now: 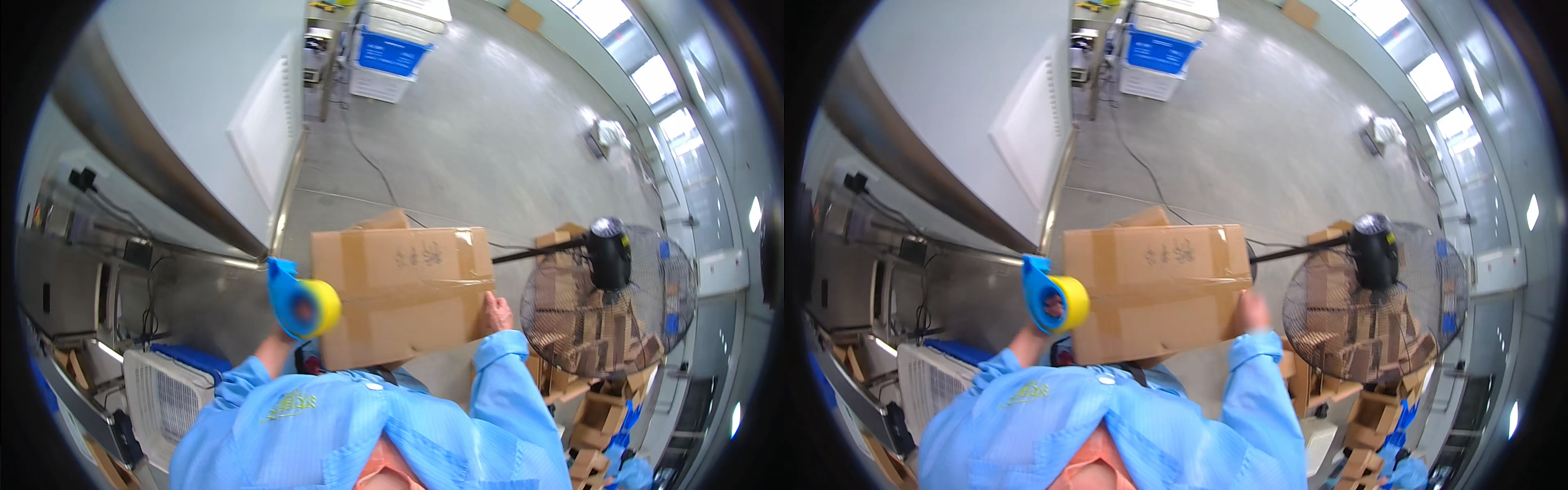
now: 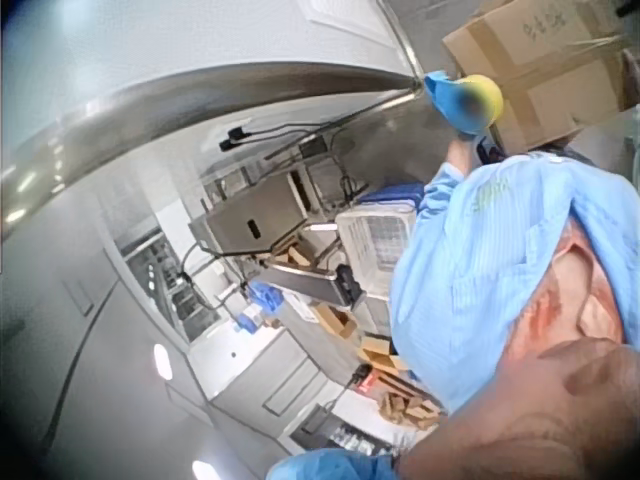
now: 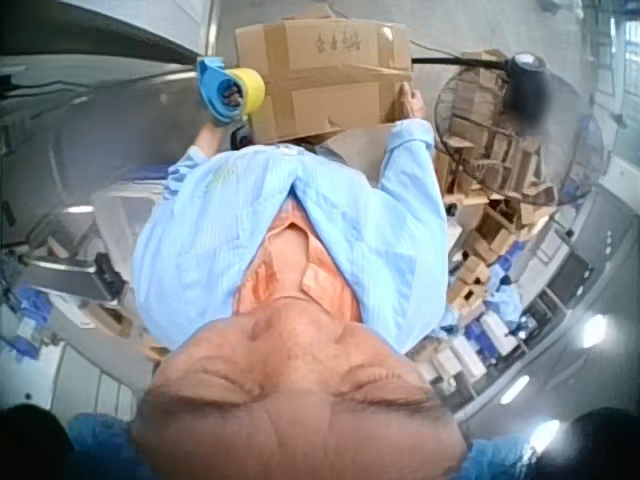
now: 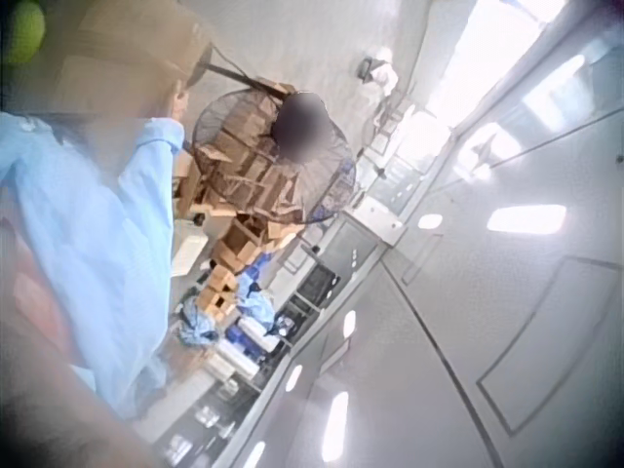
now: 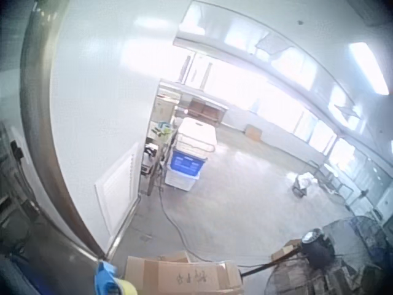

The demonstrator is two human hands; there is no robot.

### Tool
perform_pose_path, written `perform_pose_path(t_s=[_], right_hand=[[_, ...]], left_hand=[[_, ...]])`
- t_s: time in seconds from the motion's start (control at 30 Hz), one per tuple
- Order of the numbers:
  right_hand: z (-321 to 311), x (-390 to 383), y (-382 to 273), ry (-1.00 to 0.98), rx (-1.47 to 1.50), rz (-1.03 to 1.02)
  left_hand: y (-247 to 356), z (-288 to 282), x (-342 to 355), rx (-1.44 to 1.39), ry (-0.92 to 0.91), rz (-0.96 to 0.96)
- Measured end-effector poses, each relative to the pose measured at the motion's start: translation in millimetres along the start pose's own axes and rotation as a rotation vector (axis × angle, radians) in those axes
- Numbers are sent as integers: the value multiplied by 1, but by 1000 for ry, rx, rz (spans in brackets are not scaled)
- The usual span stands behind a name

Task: The person places packaged items into cardboard boxes, attaches shipping labels to the boxes, and uses a tape dispenser to seal the boxes while sitting on the floor.

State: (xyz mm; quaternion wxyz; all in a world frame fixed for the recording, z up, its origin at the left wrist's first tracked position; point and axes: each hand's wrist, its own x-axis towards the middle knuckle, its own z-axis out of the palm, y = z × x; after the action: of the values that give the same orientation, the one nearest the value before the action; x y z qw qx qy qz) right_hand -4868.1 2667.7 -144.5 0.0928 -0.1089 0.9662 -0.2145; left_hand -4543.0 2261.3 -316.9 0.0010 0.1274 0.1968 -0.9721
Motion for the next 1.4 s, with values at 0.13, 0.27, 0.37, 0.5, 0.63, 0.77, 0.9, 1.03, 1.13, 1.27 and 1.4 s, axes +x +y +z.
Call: perform_pose_path(t_s=[0.13, 0.27, 0.37, 0.5, 0.63, 0.77, 0.9, 1.03, 1.13, 1.27, 1.4], right_hand=[[-20, -54, 15, -40, 120, 320], [-1, -124, 5, 42, 264, 501], [33, -171, 7, 265, 249, 564], [60, -203, -45, 315, 338, 810], [64, -210, -96, 534, 336, 883], [74, -211, -117, 593, 238, 991], [85, -215, -121, 768, 104, 1091], [100, -205, -134, 725, 134, 1125], [121, -202, -135, 784, -75, 1169], [131, -196, -145, 868, -249, 1237], [128, -191, -142, 879, -329, 1354]], left_hand=[[-17, 116, 52, 444, -78, -149], [3, 165, 91, 465, 12, -345], [29, 171, 162, 457, -11, -561], [45, 201, 254, 542, 99, -706], [30, 211, 318, 647, 209, -861], [7, 230, 330, 805, 340, -942], [-32, 248, 322, 959, 405, -967], [18, 243, 359, 894, 224, -1146], [8, 244, 379, 988, 173, -1171], [-20, 248, 389, 1053, 80, -1185], [-46, 251, 380, 1182, 247, -1081]])
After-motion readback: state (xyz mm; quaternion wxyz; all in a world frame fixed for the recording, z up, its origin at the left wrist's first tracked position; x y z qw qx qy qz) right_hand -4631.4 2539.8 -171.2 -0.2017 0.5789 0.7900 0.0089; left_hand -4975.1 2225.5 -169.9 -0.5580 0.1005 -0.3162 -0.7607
